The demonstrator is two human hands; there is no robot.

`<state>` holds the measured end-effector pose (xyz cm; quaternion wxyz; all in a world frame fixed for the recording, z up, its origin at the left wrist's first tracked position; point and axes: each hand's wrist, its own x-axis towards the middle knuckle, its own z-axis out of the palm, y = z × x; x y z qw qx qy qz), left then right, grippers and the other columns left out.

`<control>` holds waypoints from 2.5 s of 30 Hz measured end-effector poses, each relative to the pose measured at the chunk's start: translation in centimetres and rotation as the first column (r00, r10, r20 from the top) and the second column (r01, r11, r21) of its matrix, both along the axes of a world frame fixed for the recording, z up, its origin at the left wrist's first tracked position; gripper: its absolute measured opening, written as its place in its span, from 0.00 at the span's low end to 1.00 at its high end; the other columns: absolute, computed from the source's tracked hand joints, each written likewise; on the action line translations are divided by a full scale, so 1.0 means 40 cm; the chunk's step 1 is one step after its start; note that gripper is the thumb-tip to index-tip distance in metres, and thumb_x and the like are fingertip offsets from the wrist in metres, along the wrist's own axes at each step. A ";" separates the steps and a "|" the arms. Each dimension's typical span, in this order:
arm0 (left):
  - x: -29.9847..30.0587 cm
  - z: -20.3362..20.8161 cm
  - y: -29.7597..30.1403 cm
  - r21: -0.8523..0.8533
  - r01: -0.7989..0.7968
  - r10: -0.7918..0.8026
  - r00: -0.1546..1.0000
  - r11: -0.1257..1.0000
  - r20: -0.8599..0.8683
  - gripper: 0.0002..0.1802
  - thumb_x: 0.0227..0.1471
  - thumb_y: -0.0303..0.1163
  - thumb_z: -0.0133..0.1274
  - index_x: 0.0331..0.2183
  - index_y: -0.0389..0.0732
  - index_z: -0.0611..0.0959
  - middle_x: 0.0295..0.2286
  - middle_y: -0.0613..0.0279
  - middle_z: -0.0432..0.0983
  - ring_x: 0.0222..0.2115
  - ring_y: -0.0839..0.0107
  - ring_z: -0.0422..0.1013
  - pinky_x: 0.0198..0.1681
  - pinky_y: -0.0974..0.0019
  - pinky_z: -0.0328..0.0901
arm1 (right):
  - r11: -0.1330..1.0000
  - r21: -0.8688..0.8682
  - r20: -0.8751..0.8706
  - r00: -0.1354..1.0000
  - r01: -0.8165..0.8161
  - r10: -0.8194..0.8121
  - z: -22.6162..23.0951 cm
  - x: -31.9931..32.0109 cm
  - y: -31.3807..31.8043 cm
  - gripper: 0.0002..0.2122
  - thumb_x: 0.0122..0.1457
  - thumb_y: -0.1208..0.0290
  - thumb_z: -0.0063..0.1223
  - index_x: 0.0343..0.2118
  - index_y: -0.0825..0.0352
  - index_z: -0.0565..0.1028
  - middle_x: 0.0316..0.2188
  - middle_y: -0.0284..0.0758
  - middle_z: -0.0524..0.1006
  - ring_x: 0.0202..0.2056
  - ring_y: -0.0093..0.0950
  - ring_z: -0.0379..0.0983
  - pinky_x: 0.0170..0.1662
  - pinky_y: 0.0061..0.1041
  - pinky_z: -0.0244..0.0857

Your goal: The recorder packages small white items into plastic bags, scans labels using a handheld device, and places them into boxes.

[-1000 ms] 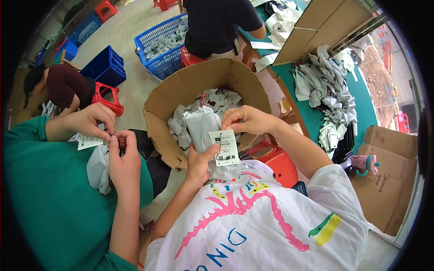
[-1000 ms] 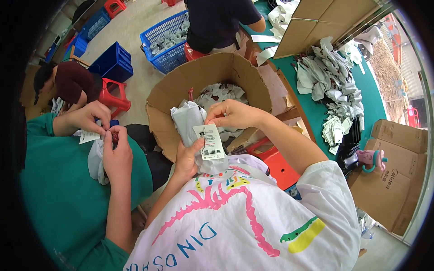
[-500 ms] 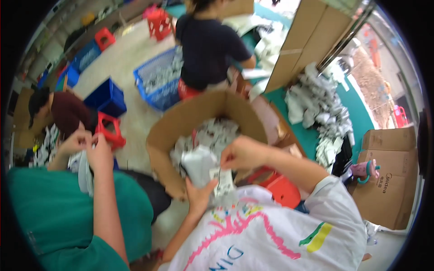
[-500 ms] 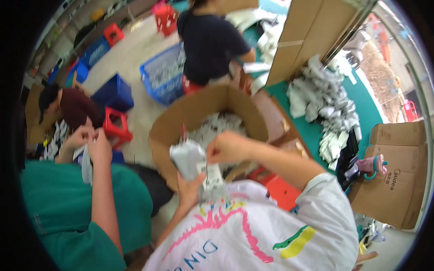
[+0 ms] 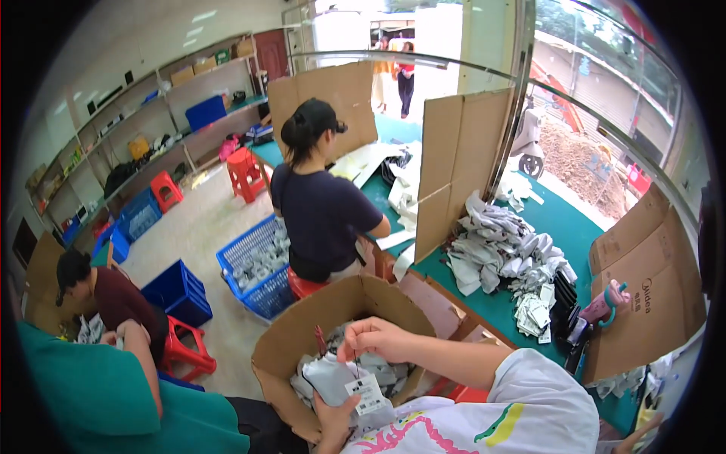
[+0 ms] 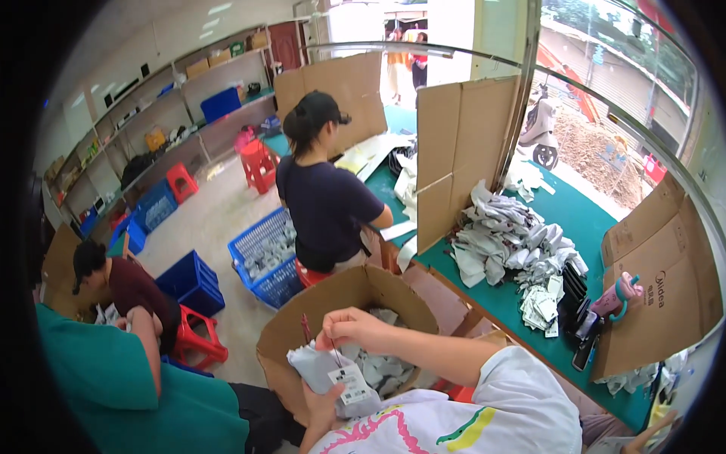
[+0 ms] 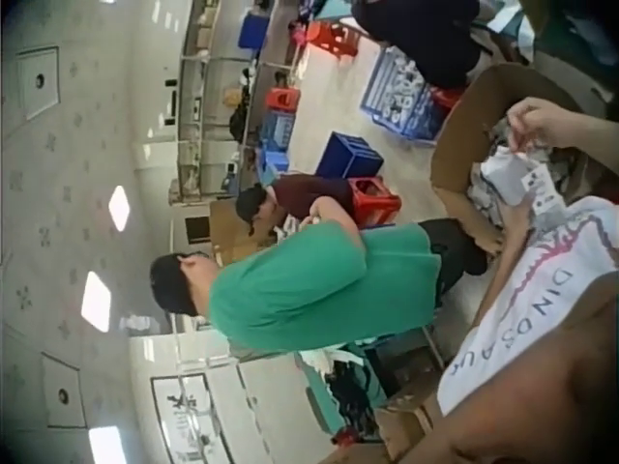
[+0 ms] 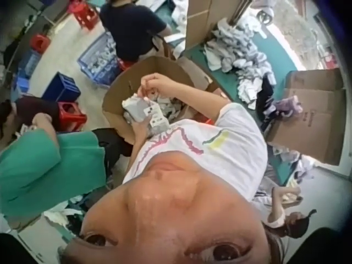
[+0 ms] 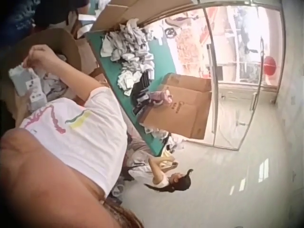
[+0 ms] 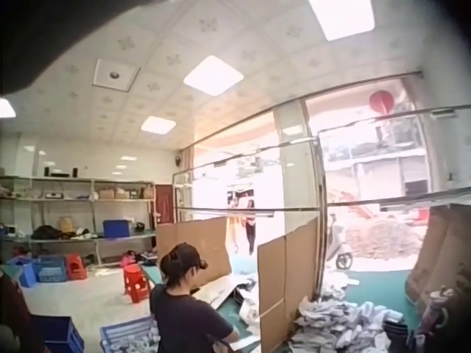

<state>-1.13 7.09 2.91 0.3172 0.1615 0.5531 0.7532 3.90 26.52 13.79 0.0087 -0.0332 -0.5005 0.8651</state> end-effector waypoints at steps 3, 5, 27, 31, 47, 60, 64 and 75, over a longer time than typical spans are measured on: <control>0.007 -0.012 -0.015 0.002 0.006 -0.006 0.999 1.000 0.036 0.44 0.28 0.19 0.60 0.49 0.38 0.57 0.41 0.57 0.64 0.41 0.65 0.66 0.44 0.61 0.64 | 0.970 -0.243 0.013 1.000 0.018 -0.016 0.018 0.011 -0.029 0.04 0.51 0.70 0.44 0.24 0.64 0.68 0.27 0.36 0.75 0.31 0.26 0.72 0.40 0.25 0.64; 0.007 -0.030 -0.025 0.017 0.014 -0.014 0.999 1.000 0.039 0.44 0.28 0.21 0.60 0.50 0.39 0.57 0.42 0.57 0.64 0.41 0.65 0.66 0.45 0.62 0.63 | 0.885 -0.466 0.030 0.999 -0.006 0.022 0.016 0.017 -0.033 0.05 0.54 0.70 0.43 0.25 0.64 0.69 0.23 0.33 0.73 0.30 0.26 0.72 0.40 0.26 0.65; -0.040 0.029 -0.136 -0.179 0.357 -0.399 0.805 0.917 -0.438 0.38 0.32 0.47 0.62 0.44 0.37 0.70 0.42 0.54 0.68 0.42 0.61 0.66 0.45 0.58 0.61 | 0.988 -0.007 -0.171 0.973 0.156 -0.155 0.137 0.062 -0.070 0.11 0.56 0.76 0.45 0.41 0.73 0.70 0.27 0.33 0.74 0.24 0.15 0.65 0.27 0.15 0.63; -0.040 -0.020 -0.119 0.123 0.245 -0.273 0.836 0.962 0.476 0.36 0.35 0.49 0.58 0.44 0.37 0.70 0.43 0.53 0.67 0.43 0.62 0.65 0.46 0.58 0.61 | 0.938 0.341 -0.081 0.996 0.053 -0.027 0.169 0.077 -0.076 0.09 0.56 0.77 0.46 0.39 0.72 0.70 0.27 0.33 0.75 0.27 0.15 0.68 0.28 0.16 0.64; -0.037 0.016 -0.125 0.045 -0.008 0.015 0.987 0.999 -0.162 0.35 0.32 0.26 0.65 0.44 0.33 0.68 0.40 0.54 0.70 0.39 0.67 0.69 0.42 0.64 0.65 | 0.401 0.868 -0.236 0.954 0.292 -0.182 0.122 0.061 -0.142 0.11 0.44 0.81 0.54 0.34 0.67 0.73 0.24 0.33 0.74 0.26 0.28 0.72 0.29 0.23 0.66; -0.071 0.049 -0.155 -0.046 -0.241 0.028 0.295 0.969 -0.955 0.31 0.25 0.29 0.65 0.36 0.43 0.67 0.28 0.58 0.71 0.22 0.64 0.71 0.22 0.69 0.65 | 0.297 0.927 -0.263 0.962 0.229 0.079 0.093 0.045 -0.154 0.19 0.34 0.85 0.56 0.35 0.65 0.74 0.21 0.32 0.71 0.26 0.29 0.68 0.30 0.26 0.63; -0.073 0.057 -0.160 -0.031 -0.218 0.023 0.239 0.975 -0.971 0.30 0.25 0.30 0.64 0.35 0.42 0.67 0.27 0.59 0.71 0.22 0.65 0.70 0.20 0.67 0.63 | 0.310 0.927 -0.288 0.931 0.211 0.226 0.081 0.036 -0.131 0.21 0.34 0.83 0.57 0.36 0.63 0.75 0.23 0.32 0.71 0.27 0.29 0.66 0.31 0.25 0.63; -0.040 0.034 -0.158 -0.009 -0.162 0.043 0.314 0.987 -0.949 0.31 0.25 0.29 0.64 0.36 0.40 0.68 0.29 0.57 0.72 0.22 0.63 0.70 0.22 0.67 0.64 | -0.002 0.882 -0.377 0.709 0.471 0.597 0.060 0.042 -0.107 0.16 0.40 0.73 0.51 0.36 0.67 0.75 0.30 0.32 0.70 0.30 0.27 0.68 0.31 0.22 0.67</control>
